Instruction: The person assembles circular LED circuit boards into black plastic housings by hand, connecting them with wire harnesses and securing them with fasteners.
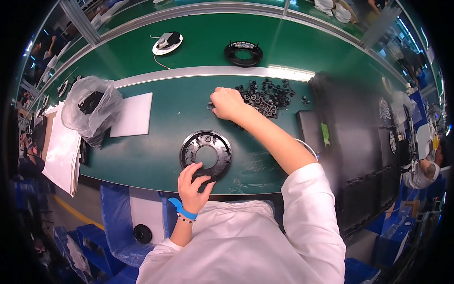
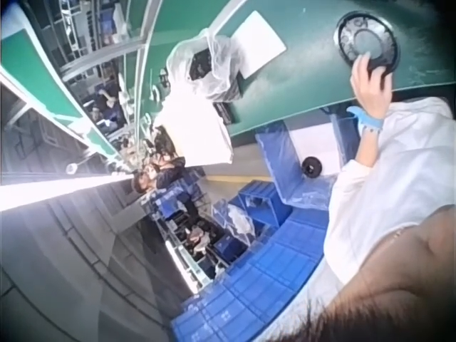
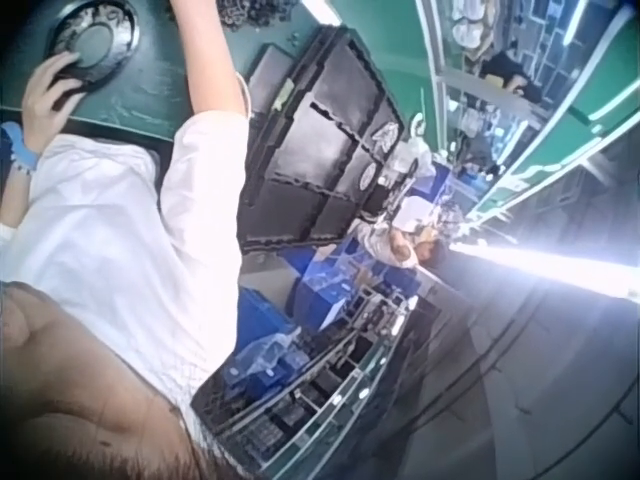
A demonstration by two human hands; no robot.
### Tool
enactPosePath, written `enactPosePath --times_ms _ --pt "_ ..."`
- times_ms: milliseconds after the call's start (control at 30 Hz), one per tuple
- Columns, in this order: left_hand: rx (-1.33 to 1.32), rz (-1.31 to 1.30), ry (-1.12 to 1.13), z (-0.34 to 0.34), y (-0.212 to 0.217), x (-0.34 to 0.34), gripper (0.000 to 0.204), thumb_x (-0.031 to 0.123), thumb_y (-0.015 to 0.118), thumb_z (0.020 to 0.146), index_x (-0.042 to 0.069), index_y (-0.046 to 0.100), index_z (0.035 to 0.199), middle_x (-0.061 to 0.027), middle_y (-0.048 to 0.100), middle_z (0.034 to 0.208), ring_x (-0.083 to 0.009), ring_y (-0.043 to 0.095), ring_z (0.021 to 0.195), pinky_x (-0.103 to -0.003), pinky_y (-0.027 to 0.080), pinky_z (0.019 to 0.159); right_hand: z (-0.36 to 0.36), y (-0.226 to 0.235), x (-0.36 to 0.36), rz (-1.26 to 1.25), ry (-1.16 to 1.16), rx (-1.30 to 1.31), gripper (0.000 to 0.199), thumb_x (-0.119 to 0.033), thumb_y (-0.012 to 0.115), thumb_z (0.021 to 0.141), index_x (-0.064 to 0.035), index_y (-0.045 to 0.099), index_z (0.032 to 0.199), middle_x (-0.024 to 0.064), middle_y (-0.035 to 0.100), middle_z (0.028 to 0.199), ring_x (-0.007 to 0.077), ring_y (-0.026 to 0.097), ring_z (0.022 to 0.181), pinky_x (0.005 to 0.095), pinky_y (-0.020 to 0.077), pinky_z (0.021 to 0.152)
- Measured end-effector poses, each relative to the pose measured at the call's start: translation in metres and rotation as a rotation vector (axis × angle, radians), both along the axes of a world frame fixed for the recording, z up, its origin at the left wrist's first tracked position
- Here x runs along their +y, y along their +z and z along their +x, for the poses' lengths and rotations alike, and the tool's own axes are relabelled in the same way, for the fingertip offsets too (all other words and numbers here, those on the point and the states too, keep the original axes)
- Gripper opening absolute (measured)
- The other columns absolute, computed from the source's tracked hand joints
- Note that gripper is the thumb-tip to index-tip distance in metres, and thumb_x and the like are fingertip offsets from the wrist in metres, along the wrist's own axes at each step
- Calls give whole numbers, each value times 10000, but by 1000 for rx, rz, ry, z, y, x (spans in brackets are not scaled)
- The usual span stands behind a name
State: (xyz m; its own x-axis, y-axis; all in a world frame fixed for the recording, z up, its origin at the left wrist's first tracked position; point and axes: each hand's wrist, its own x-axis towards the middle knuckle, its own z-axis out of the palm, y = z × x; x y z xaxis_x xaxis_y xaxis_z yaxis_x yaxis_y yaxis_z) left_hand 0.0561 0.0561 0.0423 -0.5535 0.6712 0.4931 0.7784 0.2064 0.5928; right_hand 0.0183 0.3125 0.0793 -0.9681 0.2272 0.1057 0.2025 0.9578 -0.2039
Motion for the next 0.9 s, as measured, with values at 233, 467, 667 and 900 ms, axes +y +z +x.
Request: enactPosePath --times_ms 233,467,667,900 --pt "5 -5 23 2 0 1 194 124 724 583 105 606 736 -63 554 1094 -261 505 1032 -336 391 753 -1 8 -5 -256 -91 -27 120 -62 633 631 -19 596 737 134 595 797 305 576 831 395 467 708" --pt "-39 -11 21 2 1 2 208 90 729 562 80 596 722 -82 555 1077 -290 504 1020 -370 399 823 7 -2 -17 -321 137 114 168 -10 612 605 -31 581 768 93 551 703 284 553 679 365 456 621" --pt "-113 14 -81 -13 3 -4 205 67 725 555 56 587 706 -108 555 1078 -316 493 1040 -388 407 864 23 32 -41 -206 376 510 187 59 581 568 -61 547 708 52 509 733 242 518 699 333 446 594" --pt "-200 59 -394 -48 14 1 295 138 787 533 19 579 705 -182 549 1061 -330 529 987 -370 465 793 56 22 -88 -23 500 301 83 -82 556 625 -45 520 691 61 476 705 219 505 670 308 459 529"
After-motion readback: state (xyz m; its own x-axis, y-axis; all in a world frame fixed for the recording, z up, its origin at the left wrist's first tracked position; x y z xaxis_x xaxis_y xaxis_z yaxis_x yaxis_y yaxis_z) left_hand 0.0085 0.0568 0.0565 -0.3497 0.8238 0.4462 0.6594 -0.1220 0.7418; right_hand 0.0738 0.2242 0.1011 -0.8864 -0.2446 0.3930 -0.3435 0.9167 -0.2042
